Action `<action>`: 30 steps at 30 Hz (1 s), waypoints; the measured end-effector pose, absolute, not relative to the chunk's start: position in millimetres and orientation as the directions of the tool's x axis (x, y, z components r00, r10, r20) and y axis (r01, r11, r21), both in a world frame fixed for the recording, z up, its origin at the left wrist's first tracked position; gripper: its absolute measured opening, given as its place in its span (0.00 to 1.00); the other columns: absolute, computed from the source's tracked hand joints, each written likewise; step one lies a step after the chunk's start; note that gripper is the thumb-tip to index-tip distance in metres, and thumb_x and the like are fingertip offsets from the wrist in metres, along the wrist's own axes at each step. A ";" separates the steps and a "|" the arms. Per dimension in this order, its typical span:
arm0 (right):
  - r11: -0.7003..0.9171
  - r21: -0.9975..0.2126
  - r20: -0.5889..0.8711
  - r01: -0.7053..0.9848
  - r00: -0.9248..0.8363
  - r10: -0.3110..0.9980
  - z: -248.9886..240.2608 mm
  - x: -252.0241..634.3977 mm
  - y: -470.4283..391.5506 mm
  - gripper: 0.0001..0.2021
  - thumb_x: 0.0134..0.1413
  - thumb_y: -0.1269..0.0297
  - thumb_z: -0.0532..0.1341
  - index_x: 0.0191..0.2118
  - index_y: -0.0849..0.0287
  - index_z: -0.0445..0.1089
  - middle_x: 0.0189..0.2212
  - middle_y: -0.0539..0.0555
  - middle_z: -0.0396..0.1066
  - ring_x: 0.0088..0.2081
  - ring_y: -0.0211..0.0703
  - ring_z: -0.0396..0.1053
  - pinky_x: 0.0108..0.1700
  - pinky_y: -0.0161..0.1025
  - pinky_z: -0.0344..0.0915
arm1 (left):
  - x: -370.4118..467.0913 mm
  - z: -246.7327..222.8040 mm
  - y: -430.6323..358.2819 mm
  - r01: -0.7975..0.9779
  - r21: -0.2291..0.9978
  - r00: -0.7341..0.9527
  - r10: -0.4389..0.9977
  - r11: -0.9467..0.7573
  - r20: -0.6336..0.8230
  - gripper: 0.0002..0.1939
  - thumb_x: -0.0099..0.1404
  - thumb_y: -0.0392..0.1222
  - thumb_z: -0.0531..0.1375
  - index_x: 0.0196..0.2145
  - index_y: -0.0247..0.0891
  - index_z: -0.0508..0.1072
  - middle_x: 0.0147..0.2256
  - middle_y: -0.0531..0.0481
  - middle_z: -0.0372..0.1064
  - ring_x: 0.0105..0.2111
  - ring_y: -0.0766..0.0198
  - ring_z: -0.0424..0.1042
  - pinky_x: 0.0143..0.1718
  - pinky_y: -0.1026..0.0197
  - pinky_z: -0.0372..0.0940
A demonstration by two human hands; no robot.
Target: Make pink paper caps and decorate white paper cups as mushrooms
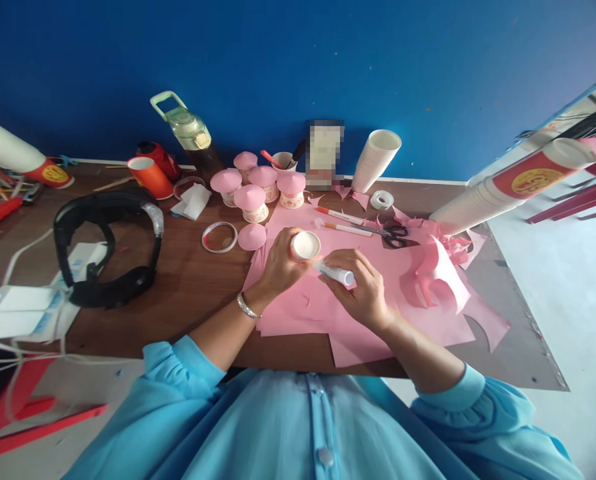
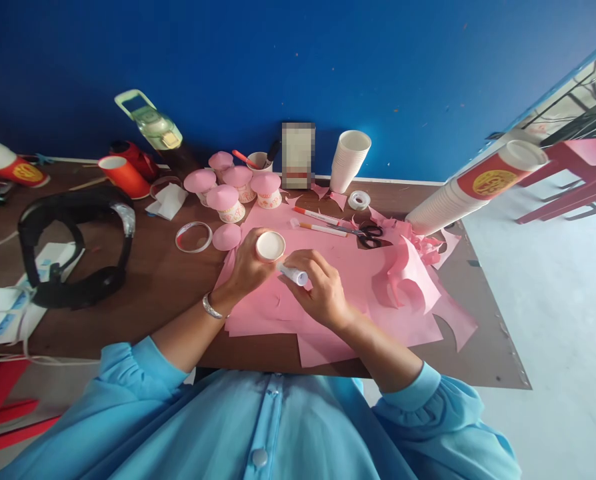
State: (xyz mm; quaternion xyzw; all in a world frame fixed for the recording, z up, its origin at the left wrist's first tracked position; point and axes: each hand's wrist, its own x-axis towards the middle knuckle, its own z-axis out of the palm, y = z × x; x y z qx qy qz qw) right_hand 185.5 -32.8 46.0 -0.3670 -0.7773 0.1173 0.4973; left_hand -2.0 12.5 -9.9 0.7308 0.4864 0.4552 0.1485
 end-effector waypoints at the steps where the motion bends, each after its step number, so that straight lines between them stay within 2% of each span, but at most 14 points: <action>1: 0.706 -0.534 0.698 0.465 -0.228 0.679 49.5 184.7 -32.7 0.09 0.63 0.67 0.66 0.48 0.51 0.71 0.40 0.55 0.77 0.42 0.48 0.78 0.43 0.46 0.77 | -2.3 -10.9 12.8 0.575 0.655 0.121 0.843 -0.491 0.525 0.23 0.56 0.33 0.66 0.48 0.43 0.64 0.44 0.48 0.72 0.44 0.56 0.74 0.46 0.52 0.71; 10: 0.713 -0.439 0.669 0.547 -0.331 0.666 51.1 181.2 -38.3 0.08 0.65 0.68 0.65 0.48 0.53 0.72 0.39 0.55 0.78 0.40 0.46 0.78 0.38 0.41 0.77 | -4.2 -11.3 13.1 0.560 0.652 0.148 0.836 -0.511 0.528 0.23 0.58 0.32 0.64 0.49 0.43 0.64 0.45 0.47 0.71 0.45 0.56 0.73 0.46 0.52 0.71; 15: 0.713 -0.443 0.681 0.544 -0.313 0.662 53.4 180.2 -45.3 0.10 0.64 0.68 0.65 0.49 0.52 0.72 0.40 0.55 0.78 0.41 0.46 0.79 0.39 0.42 0.78 | -3.8 -11.9 13.0 0.560 0.629 0.160 0.815 -0.540 0.557 0.21 0.60 0.36 0.66 0.48 0.42 0.64 0.45 0.46 0.71 0.45 0.55 0.74 0.46 0.52 0.71; 18: 0.713 -0.440 0.712 0.546 -0.271 0.648 59.3 176.9 -42.8 0.11 0.64 0.69 0.65 0.50 0.51 0.71 0.40 0.55 0.78 0.41 0.47 0.78 0.40 0.43 0.78 | -3.4 -11.6 12.0 0.552 0.594 0.188 0.781 -0.586 0.596 0.22 0.60 0.35 0.66 0.50 0.42 0.63 0.46 0.46 0.71 0.46 0.55 0.74 0.46 0.52 0.72; 22: 0.707 -0.416 0.724 0.572 -0.263 0.638 57.6 172.0 -40.8 0.10 0.64 0.69 0.65 0.49 0.51 0.71 0.39 0.55 0.78 0.40 0.46 0.78 0.39 0.42 0.77 | -2.5 -9.8 10.3 0.586 0.572 0.212 0.790 -0.573 0.575 0.19 0.62 0.34 0.63 0.49 0.43 0.63 0.45 0.46 0.71 0.46 0.55 0.74 0.47 0.51 0.72; 30: 0.701 -0.419 0.680 0.578 -0.313 0.664 46.8 167.9 -53.8 0.09 0.65 0.69 0.65 0.49 0.52 0.71 0.38 0.55 0.78 0.40 0.46 0.79 0.37 0.41 0.77 | -1.7 -5.8 9.6 0.597 0.602 0.182 0.820 -0.531 0.543 0.19 0.62 0.36 0.66 0.48 0.43 0.64 0.46 0.46 0.71 0.47 0.54 0.73 0.47 0.51 0.71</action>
